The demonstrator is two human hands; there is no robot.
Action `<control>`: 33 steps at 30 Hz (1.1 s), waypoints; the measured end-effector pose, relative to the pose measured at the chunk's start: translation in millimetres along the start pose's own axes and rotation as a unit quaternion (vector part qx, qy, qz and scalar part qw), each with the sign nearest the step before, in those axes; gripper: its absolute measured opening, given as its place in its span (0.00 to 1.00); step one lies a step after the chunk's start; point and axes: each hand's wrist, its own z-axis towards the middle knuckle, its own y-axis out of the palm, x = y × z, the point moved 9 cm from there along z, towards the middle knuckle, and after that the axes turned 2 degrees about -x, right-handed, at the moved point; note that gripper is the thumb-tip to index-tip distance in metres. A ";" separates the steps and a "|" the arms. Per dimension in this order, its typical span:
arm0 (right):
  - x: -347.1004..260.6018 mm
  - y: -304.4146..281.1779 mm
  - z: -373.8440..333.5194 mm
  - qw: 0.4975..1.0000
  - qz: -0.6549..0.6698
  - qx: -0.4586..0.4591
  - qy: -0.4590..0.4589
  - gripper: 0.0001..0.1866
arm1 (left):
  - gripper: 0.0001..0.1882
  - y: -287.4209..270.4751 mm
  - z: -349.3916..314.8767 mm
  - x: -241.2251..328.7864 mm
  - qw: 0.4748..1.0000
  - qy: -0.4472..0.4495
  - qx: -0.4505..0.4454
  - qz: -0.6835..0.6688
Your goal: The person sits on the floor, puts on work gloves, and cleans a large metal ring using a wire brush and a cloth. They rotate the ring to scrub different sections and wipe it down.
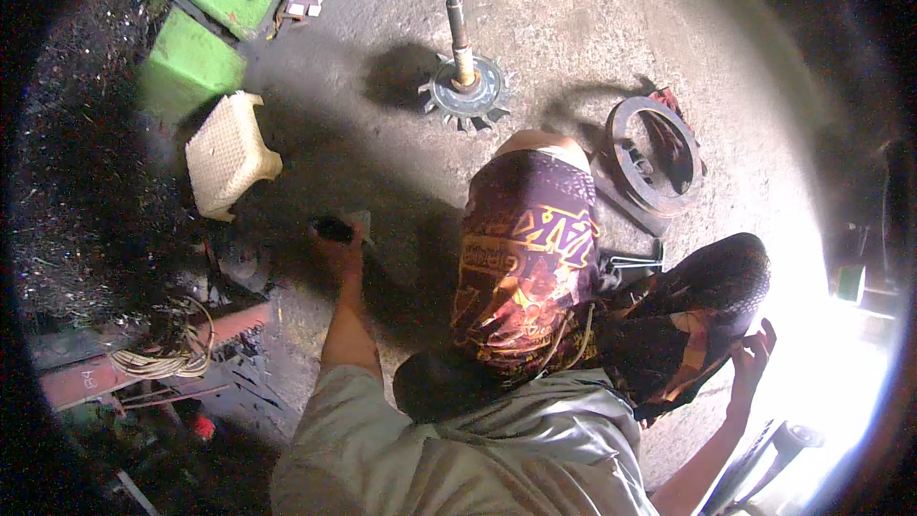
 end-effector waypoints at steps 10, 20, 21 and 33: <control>-14.2 -8.1 -39.9 0.994 -0.075 0.041 -0.074 0.08 | 0.53 -35.8 -49.5 137.5 0.963 0.144 0.116 0.195; -47.7 -18.1 -48.8 0.992 -0.122 -0.010 -0.027 0.05 | 0.34 -36.5 -82.3 268.8 0.971 0.235 -0.011 -0.037; -45.0 -16.5 -44.7 0.993 -0.115 0.016 -0.001 0.06 | 0.32 -31.8 -77.6 284.1 0.969 0.231 -0.033 -0.086; -90.6 5.9 -19.6 0.986 -0.154 0.060 -0.029 0.06 | 0.25 12.7 -111.9 582.8 0.818 0.480 -0.189 -0.253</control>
